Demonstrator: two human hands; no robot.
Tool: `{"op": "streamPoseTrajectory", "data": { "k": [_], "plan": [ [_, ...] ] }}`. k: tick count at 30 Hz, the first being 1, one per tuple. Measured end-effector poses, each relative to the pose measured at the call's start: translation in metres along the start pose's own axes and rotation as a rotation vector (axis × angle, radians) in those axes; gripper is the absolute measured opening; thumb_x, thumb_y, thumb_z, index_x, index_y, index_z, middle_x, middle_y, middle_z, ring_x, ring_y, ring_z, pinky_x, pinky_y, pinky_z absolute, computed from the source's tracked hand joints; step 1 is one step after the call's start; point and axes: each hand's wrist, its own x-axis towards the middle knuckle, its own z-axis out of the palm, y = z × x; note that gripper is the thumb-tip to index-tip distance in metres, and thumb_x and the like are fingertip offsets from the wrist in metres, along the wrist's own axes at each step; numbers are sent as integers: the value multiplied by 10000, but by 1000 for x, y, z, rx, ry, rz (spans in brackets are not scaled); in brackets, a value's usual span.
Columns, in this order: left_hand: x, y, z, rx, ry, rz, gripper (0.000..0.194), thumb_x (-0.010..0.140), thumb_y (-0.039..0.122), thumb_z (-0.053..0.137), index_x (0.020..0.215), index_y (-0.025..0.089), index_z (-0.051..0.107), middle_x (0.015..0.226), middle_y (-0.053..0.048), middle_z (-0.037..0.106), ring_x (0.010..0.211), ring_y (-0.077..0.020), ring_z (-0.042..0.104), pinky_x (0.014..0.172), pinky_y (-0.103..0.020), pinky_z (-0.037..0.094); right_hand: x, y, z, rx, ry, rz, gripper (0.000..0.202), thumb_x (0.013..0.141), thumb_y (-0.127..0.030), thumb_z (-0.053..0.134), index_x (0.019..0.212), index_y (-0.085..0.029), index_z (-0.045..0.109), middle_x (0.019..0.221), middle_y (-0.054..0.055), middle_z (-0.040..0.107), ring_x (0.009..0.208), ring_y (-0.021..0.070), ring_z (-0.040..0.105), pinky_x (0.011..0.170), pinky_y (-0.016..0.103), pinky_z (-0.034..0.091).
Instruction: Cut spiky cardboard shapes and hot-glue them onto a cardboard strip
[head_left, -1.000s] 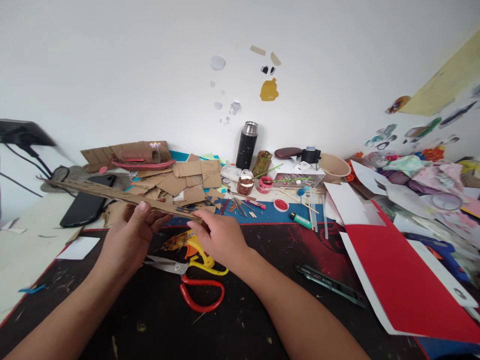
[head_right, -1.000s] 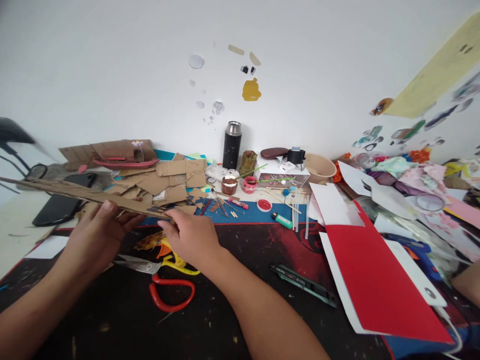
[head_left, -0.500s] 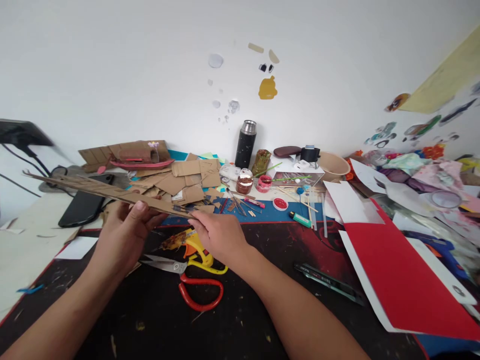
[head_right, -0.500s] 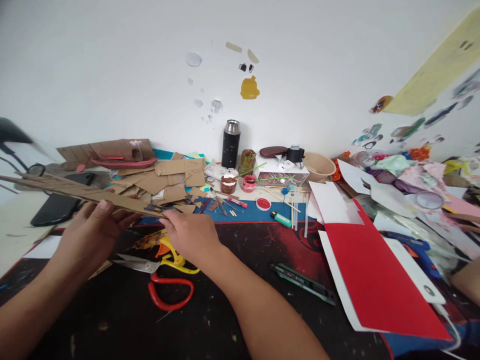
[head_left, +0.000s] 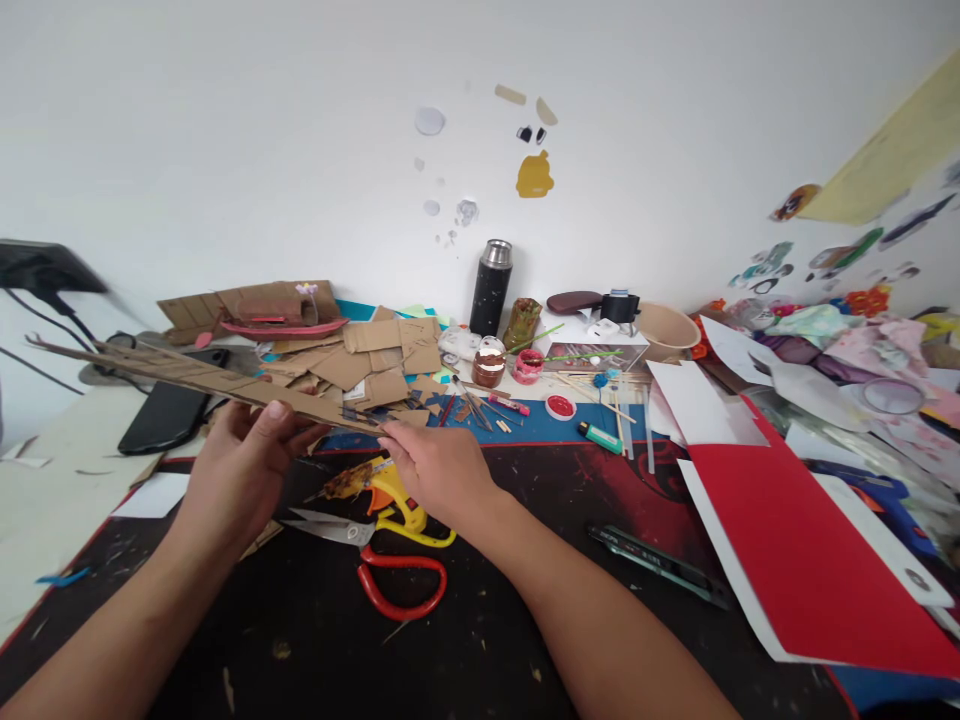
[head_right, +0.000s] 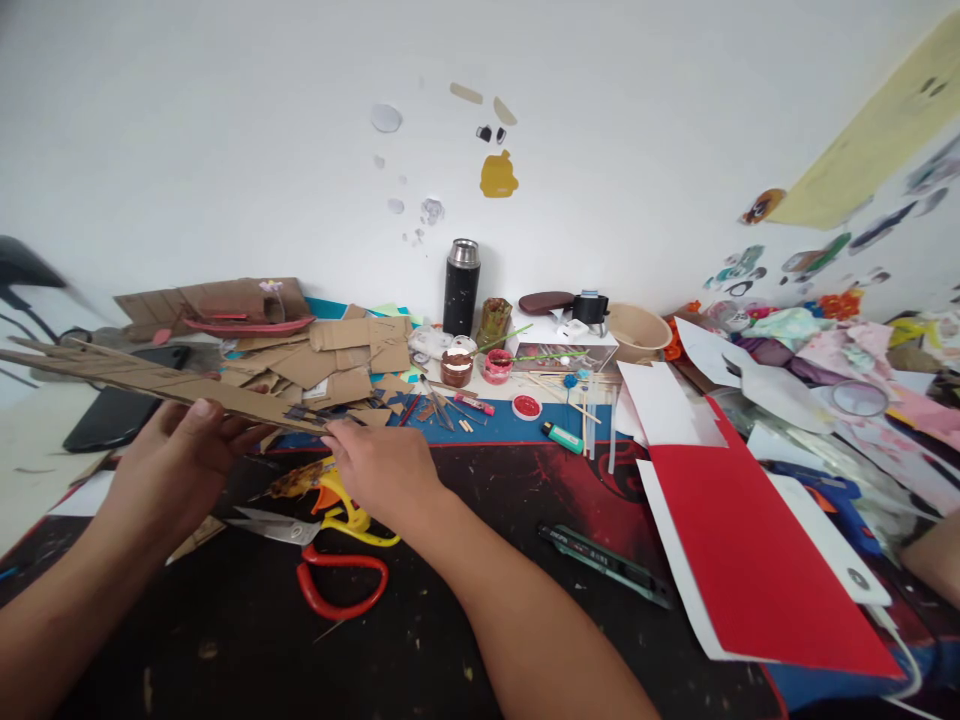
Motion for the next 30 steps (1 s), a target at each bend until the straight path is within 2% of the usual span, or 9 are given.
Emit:
{"op": "streamPoseTrajectory", "data": {
  "k": [9, 19, 24, 30],
  "plan": [
    [-1, 2, 2, 5, -1, 8, 645, 579, 616, 1171, 1035, 272, 873, 1203, -70, 894, 1058, -267, 850, 831, -316, 754, 0, 1, 0, -28, -20, 1, 364, 1297, -378, 516, 1427, -207, 811, 1167, 107, 933, 972, 264, 885, 678, 313, 485],
    [0, 1, 1, 13, 10, 13, 640, 576, 630, 1169, 1017, 288, 856, 1202, -59, 886, 1098, -276, 835, 854, -344, 750, 1, 2, 3, -50, -11, -17, 357, 1300, -352, 508, 1429, -215, 811, 1145, 97, 937, 954, 253, 884, 658, 311, 450],
    [0, -1, -1, 31, 0, 14, 607, 626, 631, 1151, 989, 272, 824, 1176, -59, 881, 1083, -274, 838, 885, -359, 744, 1, 1, 1, -58, -20, -16, 346, 1301, -349, 513, 1402, -216, 815, 1086, 91, 932, 929, 246, 876, 647, 304, 432],
    [1, -1, -4, 45, -24, 18, 621, 668, 636, 1131, 1048, 259, 816, 1209, -84, 883, 1106, -293, 838, 899, -380, 740, 1, 0, -1, -61, -34, -8, 350, 1303, -354, 504, 1377, -216, 817, 1118, 92, 935, 954, 254, 884, 647, 310, 435]
  ]
}}
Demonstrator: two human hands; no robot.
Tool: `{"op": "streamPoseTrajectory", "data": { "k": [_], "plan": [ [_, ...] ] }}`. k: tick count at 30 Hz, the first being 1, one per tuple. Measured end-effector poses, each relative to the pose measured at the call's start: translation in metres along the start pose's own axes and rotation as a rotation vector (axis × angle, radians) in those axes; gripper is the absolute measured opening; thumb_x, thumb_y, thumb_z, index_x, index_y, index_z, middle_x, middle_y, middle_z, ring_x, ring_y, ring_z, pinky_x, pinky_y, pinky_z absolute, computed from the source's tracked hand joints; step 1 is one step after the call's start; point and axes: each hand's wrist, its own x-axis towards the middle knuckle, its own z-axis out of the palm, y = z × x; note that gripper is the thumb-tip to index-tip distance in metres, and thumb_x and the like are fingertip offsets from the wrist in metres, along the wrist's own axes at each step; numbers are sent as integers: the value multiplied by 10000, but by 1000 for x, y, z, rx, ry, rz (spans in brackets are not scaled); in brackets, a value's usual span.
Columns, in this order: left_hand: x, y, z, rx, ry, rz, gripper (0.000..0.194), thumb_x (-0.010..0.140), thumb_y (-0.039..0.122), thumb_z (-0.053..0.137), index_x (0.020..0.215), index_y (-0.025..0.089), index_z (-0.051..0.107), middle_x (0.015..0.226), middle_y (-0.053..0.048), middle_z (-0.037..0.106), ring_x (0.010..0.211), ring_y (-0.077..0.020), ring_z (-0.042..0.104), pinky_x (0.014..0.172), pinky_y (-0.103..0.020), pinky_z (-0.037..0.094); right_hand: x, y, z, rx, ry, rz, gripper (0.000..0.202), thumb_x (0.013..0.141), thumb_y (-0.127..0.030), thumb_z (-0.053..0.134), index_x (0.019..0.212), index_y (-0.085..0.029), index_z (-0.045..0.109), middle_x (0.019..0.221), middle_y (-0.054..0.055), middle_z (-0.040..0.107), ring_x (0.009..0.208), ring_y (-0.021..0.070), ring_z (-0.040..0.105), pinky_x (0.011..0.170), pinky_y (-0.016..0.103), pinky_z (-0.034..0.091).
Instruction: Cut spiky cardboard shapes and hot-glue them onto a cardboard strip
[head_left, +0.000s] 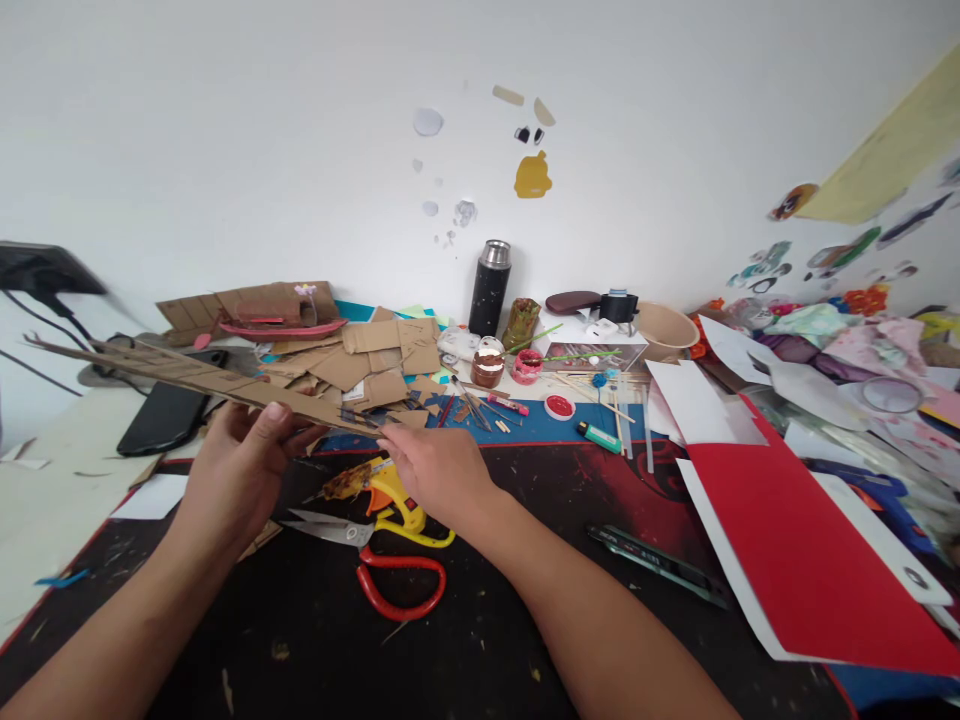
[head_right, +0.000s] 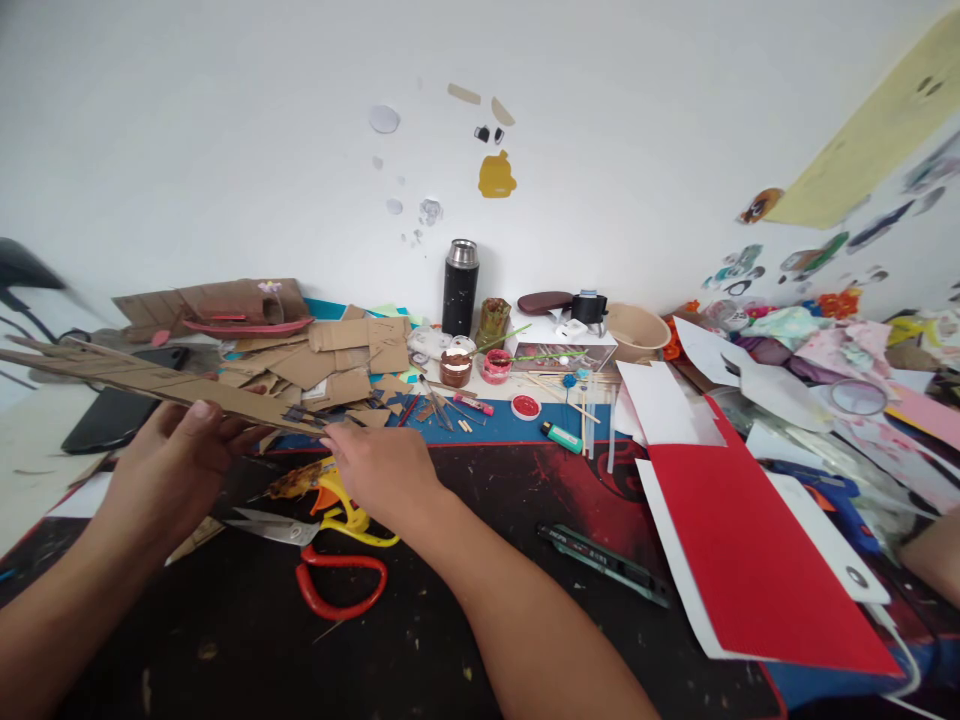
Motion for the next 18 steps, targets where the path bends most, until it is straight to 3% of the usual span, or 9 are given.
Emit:
{"op": "streamPoseTrajectory", "data": {
  "k": [13, 18],
  "plan": [
    [2, -4, -2, 3, 16, 20, 584, 686, 629, 1123, 1003, 253, 808, 1150, -72, 883, 1047, -289, 853, 887, -394, 753, -1, 0, -2, 32, -13, 13, 334, 1292, -341, 534, 1453, -226, 803, 1153, 95, 932, 975, 251, 882, 702, 296, 504],
    [4, -4, -3, 0, 2, 30, 630, 676, 619, 1129, 1077, 252, 811, 1173, -90, 887, 1033, -296, 861, 880, -414, 755, -1, 0, -1, 28, -9, 15, 324, 1288, -331, 540, 1427, -218, 809, 1189, 87, 934, 1004, 260, 894, 707, 304, 515]
  ]
}}
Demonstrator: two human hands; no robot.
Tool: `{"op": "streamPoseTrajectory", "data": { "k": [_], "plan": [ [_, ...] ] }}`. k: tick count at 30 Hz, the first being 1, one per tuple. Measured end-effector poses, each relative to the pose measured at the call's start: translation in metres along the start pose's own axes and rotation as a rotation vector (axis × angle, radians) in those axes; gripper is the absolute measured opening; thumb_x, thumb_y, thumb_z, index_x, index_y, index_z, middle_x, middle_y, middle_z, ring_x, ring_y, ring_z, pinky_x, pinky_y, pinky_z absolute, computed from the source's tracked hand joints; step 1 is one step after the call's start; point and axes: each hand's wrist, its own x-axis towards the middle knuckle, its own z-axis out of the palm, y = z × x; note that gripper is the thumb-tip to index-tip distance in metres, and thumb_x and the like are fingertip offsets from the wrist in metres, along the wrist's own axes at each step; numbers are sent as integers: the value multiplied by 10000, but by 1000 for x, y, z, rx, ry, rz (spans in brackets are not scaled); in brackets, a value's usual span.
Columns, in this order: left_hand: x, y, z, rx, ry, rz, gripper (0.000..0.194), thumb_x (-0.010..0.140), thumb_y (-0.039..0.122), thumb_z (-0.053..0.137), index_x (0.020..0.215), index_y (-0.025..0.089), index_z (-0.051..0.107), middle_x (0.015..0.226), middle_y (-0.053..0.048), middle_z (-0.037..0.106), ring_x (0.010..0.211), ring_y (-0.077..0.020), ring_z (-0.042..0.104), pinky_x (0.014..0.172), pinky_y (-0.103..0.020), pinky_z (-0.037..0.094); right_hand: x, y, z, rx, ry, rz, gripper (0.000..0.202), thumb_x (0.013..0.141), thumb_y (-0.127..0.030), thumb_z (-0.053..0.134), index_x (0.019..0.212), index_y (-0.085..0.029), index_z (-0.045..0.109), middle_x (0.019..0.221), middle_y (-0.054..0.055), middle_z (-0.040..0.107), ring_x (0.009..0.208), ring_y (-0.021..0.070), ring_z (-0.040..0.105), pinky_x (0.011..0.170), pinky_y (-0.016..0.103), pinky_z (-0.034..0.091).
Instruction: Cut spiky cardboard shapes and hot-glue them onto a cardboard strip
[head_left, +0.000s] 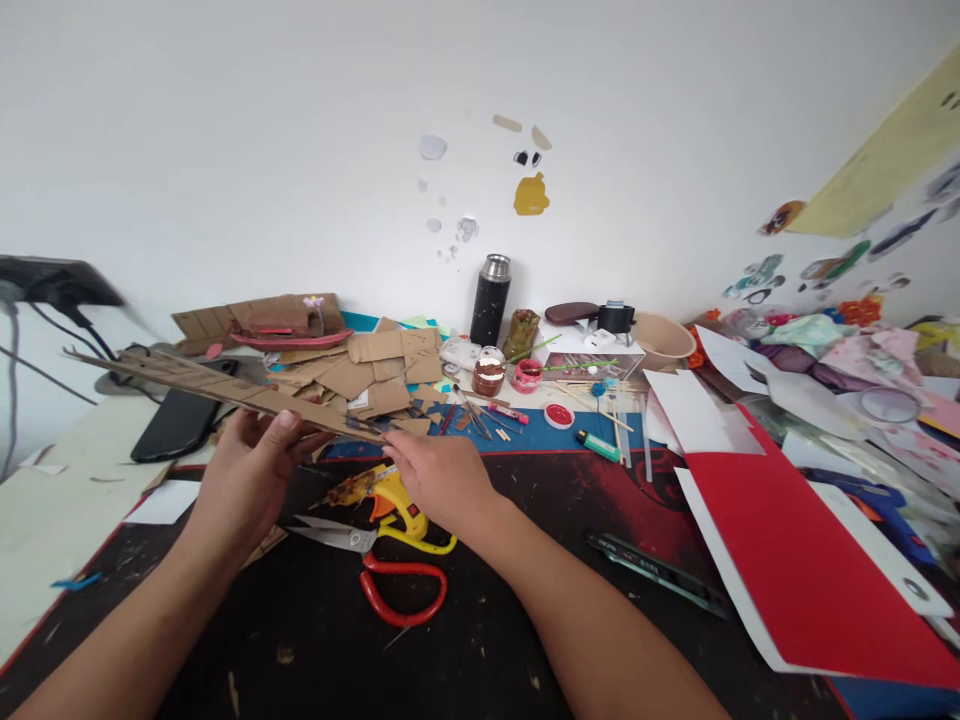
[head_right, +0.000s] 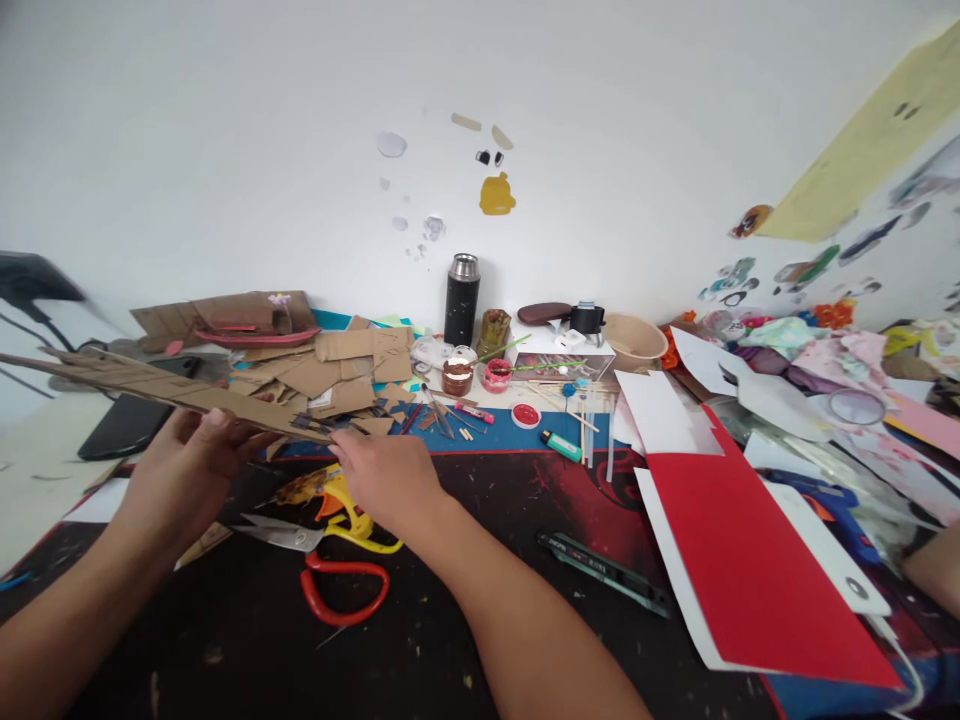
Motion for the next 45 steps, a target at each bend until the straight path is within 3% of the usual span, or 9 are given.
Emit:
{"op": "streamPoseTrajectory", "data": {
  "k": [9, 14, 19, 25, 30, 36, 45],
  "plan": [
    [5, 1, -4, 4, 0, -8, 619, 708, 639, 1103, 1074, 253, 786, 1125, -76, 879, 956, -264, 864, 885, -376, 740, 1, 2, -2, 12, 16, 27, 301, 1266, -318, 570, 1360, -235, 844, 1199, 86, 939, 1041, 273, 903, 782, 310, 576],
    [8, -1, -8, 2, 29, 14, 613, 681, 651, 1113, 1028, 274, 777, 1059, -44, 868, 974, -277, 870, 930, -416, 750, 0, 4, 1, 74, 68, 30, 333, 1256, -344, 595, 1513, -253, 785, 1311, 89, 922, 1120, 281, 901, 887, 336, 629],
    [4, 0, -4, 9, -3, -8, 621, 692, 654, 1108, 1065, 270, 796, 1145, -85, 895, 1040, -322, 880, 967, -474, 756, -1, 4, 2, 113, 55, 54, 415, 1246, -415, 632, 1608, -234, 722, 1372, 106, 905, 1155, 308, 902, 936, 382, 658],
    [1, 0, 1, -10, 21, -6, 647, 622, 650, 1141, 935, 258, 732, 1076, -76, 884, 993, -326, 883, 979, -522, 760, 0, 3, 1, 100, 48, 59, 402, 1253, -441, 628, 1579, -236, 745, 1355, 112, 909, 1173, 303, 896, 931, 371, 651],
    [-2, 0, 1, 32, -5, -13, 531, 710, 653, 1101, 941, 307, 771, 1172, -80, 894, 1103, -387, 870, 995, -617, 760, 0, 2, 1, 80, 59, 46, 313, 1262, -413, 606, 1399, -246, 834, 1251, 90, 930, 1090, 269, 899, 864, 325, 617],
    [3, -2, -3, 9, -4, 9, 640, 670, 647, 1127, 997, 244, 754, 1108, -91, 881, 946, -294, 877, 1000, -511, 757, 0, 1, -1, 38, 35, 40, 291, 1264, -356, 593, 1265, -226, 854, 1177, 84, 931, 1022, 255, 888, 787, 303, 560],
    [6, 0, -4, -18, 13, 23, 618, 665, 626, 1135, 1003, 252, 779, 1076, -64, 877, 932, -271, 856, 875, -427, 760, -1, 4, 2, 80, 42, 29, 313, 1268, -345, 562, 1260, -236, 855, 1138, 81, 929, 995, 243, 872, 791, 298, 537]
  ]
}}
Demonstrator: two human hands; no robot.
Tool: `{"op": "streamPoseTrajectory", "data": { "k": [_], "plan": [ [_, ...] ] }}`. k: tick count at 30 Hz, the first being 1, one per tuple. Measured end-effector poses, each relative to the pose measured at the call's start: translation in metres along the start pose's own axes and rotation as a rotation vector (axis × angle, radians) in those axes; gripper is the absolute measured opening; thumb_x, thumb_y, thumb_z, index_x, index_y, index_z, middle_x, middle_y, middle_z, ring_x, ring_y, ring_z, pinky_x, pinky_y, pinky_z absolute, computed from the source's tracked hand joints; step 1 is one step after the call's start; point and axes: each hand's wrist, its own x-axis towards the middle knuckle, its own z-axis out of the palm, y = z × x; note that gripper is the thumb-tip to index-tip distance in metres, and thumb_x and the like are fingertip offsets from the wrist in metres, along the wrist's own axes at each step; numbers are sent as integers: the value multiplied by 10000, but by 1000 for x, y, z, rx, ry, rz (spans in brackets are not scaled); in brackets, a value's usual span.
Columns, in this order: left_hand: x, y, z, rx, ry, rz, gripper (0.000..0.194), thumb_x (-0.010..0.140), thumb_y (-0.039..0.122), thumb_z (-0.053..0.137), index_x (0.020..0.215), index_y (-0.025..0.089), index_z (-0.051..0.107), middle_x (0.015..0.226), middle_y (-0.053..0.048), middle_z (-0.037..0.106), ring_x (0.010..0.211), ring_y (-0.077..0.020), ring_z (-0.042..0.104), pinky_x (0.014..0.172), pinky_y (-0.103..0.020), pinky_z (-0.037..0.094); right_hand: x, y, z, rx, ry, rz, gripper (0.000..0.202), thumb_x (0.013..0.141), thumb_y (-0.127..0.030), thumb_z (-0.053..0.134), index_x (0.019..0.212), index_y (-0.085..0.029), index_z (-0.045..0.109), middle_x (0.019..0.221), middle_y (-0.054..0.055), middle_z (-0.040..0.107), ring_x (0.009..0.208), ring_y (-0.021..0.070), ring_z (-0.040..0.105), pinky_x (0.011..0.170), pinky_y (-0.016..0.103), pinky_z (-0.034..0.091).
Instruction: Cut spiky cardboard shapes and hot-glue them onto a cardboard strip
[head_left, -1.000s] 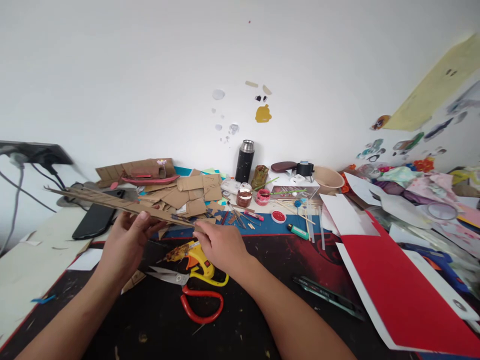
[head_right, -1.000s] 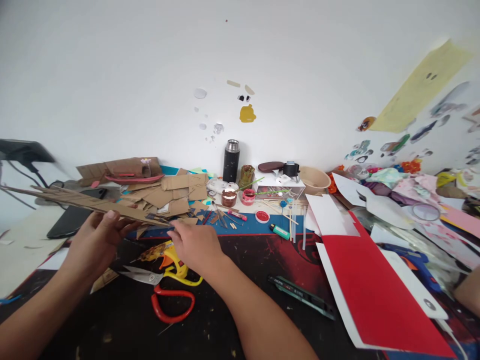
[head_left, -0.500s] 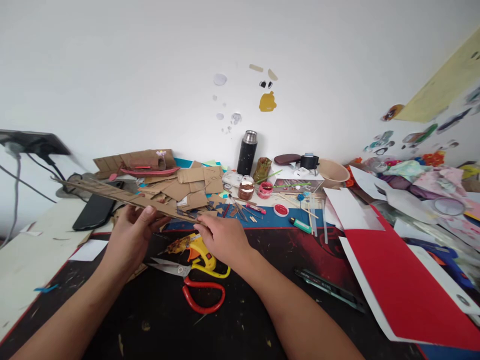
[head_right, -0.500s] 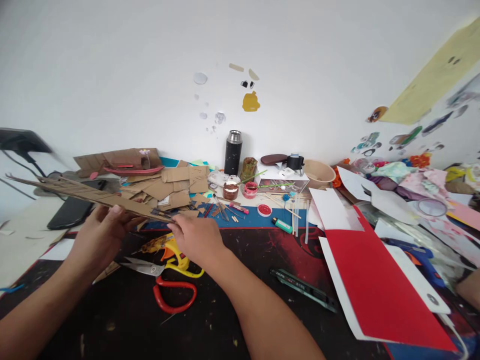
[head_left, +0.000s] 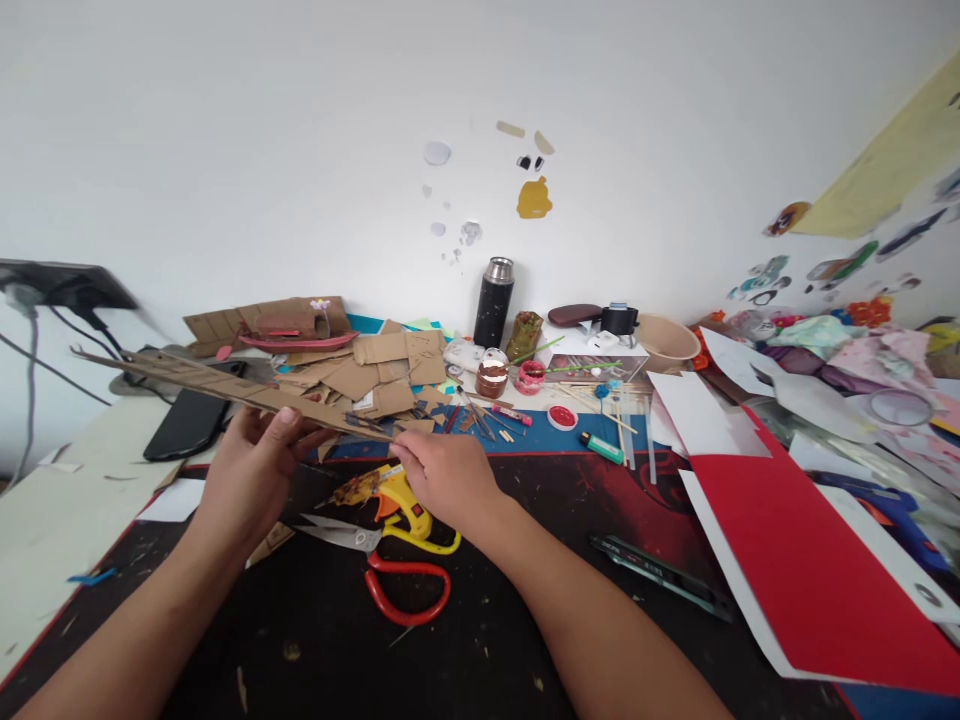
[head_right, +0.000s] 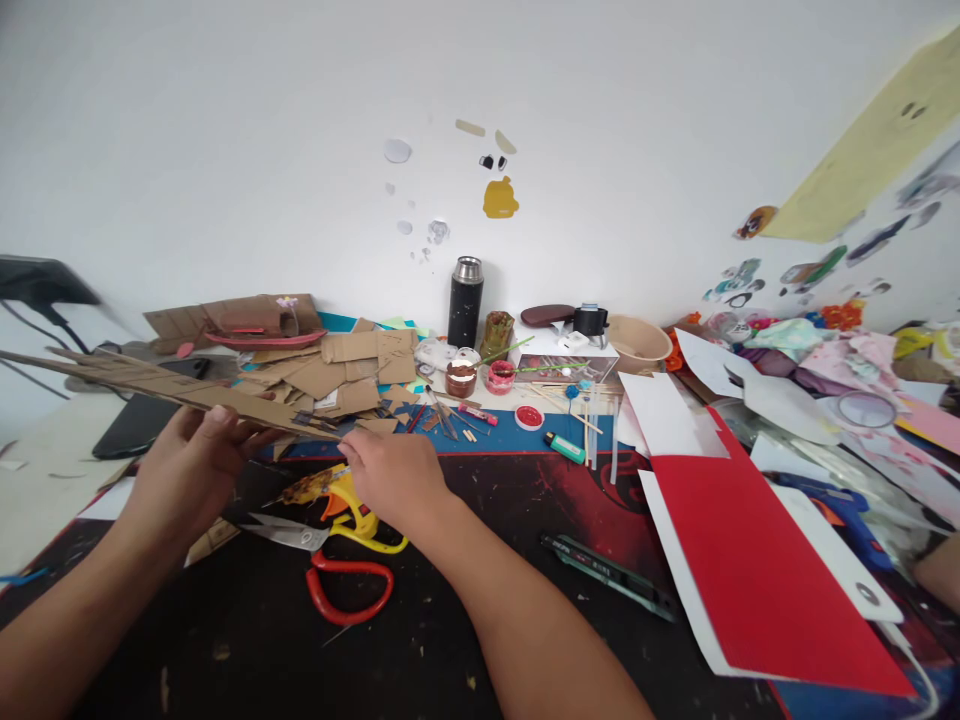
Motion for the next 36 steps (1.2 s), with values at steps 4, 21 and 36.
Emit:
{"op": "streamPoseTrajectory", "data": {
  "k": [4, 21, 36],
  "plan": [
    [3, 3, -1, -30, 5, -6, 628, 628, 626, 1154, 980, 247, 799, 1012, -34, 872, 896, -242, 841, 818, -358, 745, 0, 4, 3, 135, 59, 26, 284, 1242, -322, 594, 1225, -250, 867, 1138, 78, 924, 1007, 238, 858, 834, 295, 533],
    [10, 23, 0, -229, -10, -53, 643, 527, 715, 1155, 980, 334, 905, 954, 38, 942, 922, -247, 886, 813, -336, 771, 22, 34, 0, 1226, 468, 363, 581, 964, -727, 733, 664, -284, 507, 466, -102, 387, 371, 117, 399, 411, 257, 283],
    [-5, 25, 6, -217, -189, -77, 722, 682, 644, 1119, 1355, 554, 875, 1216, 99, 938, 1299, -293, 838, 794, -353, 743, 17, 17, 12, 1285, 22, 348, 226, 1113, -314, 659, 959, -200, 779, 664, -49, 677, 434, 82, 532, 464, 216, 370]
  ]
}}
